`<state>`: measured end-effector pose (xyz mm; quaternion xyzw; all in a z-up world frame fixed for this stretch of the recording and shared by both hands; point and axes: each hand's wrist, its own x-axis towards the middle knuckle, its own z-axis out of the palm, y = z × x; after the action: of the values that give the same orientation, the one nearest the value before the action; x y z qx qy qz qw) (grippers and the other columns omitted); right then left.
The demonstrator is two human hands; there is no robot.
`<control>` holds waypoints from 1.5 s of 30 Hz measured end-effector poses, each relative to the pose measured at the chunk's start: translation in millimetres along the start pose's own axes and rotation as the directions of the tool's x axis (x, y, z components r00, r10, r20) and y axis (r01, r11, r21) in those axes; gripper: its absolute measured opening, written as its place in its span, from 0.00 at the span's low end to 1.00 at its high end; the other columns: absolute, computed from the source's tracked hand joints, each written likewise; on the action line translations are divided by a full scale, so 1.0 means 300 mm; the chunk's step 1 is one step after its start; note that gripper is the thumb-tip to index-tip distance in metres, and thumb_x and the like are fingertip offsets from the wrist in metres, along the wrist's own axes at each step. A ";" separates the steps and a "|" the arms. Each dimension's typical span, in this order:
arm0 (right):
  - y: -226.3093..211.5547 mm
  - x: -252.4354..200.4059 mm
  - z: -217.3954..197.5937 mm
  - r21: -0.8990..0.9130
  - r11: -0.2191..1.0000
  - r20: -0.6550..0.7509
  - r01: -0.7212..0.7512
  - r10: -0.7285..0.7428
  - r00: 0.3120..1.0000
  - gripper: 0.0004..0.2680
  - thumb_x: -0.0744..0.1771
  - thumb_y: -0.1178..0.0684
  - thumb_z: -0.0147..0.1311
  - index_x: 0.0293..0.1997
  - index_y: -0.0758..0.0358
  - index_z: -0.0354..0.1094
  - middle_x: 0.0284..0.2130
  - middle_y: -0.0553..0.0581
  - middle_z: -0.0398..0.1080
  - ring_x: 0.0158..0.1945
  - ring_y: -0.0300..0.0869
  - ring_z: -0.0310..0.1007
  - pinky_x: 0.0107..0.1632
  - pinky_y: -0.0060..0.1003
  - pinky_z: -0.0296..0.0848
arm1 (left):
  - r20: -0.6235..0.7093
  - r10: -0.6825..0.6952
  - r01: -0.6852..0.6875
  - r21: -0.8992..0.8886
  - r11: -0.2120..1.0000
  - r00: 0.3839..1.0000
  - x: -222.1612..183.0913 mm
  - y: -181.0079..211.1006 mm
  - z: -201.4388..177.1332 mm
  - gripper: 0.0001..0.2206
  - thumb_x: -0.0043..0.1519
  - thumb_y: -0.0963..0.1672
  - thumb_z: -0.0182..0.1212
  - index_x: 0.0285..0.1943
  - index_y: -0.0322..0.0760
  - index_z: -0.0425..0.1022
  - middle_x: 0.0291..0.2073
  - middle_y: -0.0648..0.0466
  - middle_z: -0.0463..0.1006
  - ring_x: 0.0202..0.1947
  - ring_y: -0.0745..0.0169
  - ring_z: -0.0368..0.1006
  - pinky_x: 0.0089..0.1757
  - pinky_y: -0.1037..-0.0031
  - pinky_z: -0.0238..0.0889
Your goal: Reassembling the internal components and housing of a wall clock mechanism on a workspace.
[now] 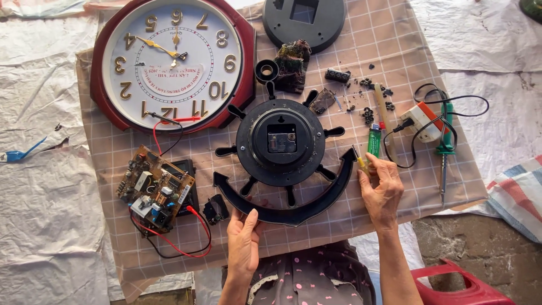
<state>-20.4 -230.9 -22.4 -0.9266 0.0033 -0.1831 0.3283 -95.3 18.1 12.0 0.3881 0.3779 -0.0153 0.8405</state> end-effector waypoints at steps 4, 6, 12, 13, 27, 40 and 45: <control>0.008 -0.002 0.008 -0.053 0.998 0.000 0.018 -0.018 1.000 0.13 0.60 0.61 0.55 0.48 0.62 0.66 0.34 0.57 0.65 0.33 0.41 0.65 0.39 0.32 0.67 | 0.065 0.043 -0.046 0.038 0.998 0.997 0.006 0.014 -0.002 0.16 0.55 0.38 0.48 0.52 0.36 0.61 0.39 0.42 0.74 0.39 0.51 0.71 0.38 0.68 0.66; 0.004 0.000 0.008 -0.044 0.998 -0.009 0.035 -0.035 0.999 0.12 0.60 0.62 0.55 0.47 0.63 0.66 0.35 0.58 0.65 0.34 0.42 0.65 0.39 0.32 0.67 | 0.077 0.030 -0.030 0.008 1.000 0.997 0.009 0.023 -0.002 0.14 0.55 0.37 0.47 0.51 0.36 0.61 0.39 0.40 0.73 0.40 0.47 0.71 0.39 0.67 0.66; 0.007 0.000 0.010 -0.070 0.997 0.003 0.044 -0.044 0.999 0.11 0.60 0.61 0.56 0.46 0.64 0.67 0.36 0.58 0.65 0.37 0.42 0.64 0.39 0.32 0.68 | 0.084 -0.034 0.034 -0.010 0.999 0.996 0.025 0.029 -0.003 0.15 0.55 0.40 0.48 0.51 0.36 0.61 0.36 0.42 0.73 0.37 0.48 0.71 0.37 0.59 0.67; 0.005 -0.001 0.008 -0.067 0.997 0.001 0.045 -0.045 0.999 0.11 0.60 0.61 0.55 0.46 0.64 0.67 0.36 0.58 0.65 0.37 0.42 0.64 0.40 0.32 0.67 | 0.084 -0.037 0.038 -0.009 0.999 0.996 0.026 0.029 -0.001 0.16 0.54 0.40 0.49 0.52 0.36 0.60 0.36 0.42 0.73 0.37 0.48 0.71 0.36 0.60 0.67; -0.021 0.002 0.001 -0.054 0.997 0.001 0.055 -0.055 0.998 0.10 0.61 0.61 0.55 0.45 0.63 0.68 0.35 0.57 0.65 0.37 0.43 0.65 0.42 0.34 0.65 | 0.233 -0.125 0.115 0.058 0.992 0.964 0.050 -0.002 -0.042 0.12 0.55 0.40 0.48 0.46 0.36 0.56 0.37 0.38 0.73 0.37 0.45 0.72 0.36 0.55 0.70; -0.005 -0.002 0.006 -0.070 0.996 0.016 0.055 -0.054 0.998 0.09 0.63 0.55 0.54 0.45 0.63 0.68 0.35 0.58 0.65 0.37 0.44 0.64 0.40 0.35 0.65 | 0.375 -0.074 0.058 0.055 0.997 0.924 -0.010 0.040 -0.060 0.23 0.54 0.40 0.48 0.58 0.42 0.44 0.43 0.38 0.71 0.41 0.46 0.70 0.36 0.57 0.70; -0.025 0.001 0.000 -0.016 1.000 0.007 0.018 -0.018 1.000 0.09 0.62 0.59 0.53 0.45 0.64 0.68 0.36 0.59 0.65 0.37 0.44 0.65 0.42 0.34 0.66 | 0.394 0.037 -0.031 -0.022 0.999 0.918 -0.041 0.149 -0.095 0.27 0.53 0.38 0.48 0.61 0.43 0.45 0.45 0.35 0.69 0.45 0.41 0.68 0.35 0.52 0.70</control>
<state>-21.1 -225.2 -17.8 -0.9298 -0.0046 -0.1829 0.3192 -107.6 65.0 37.0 0.3772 0.1942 -0.0757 0.9024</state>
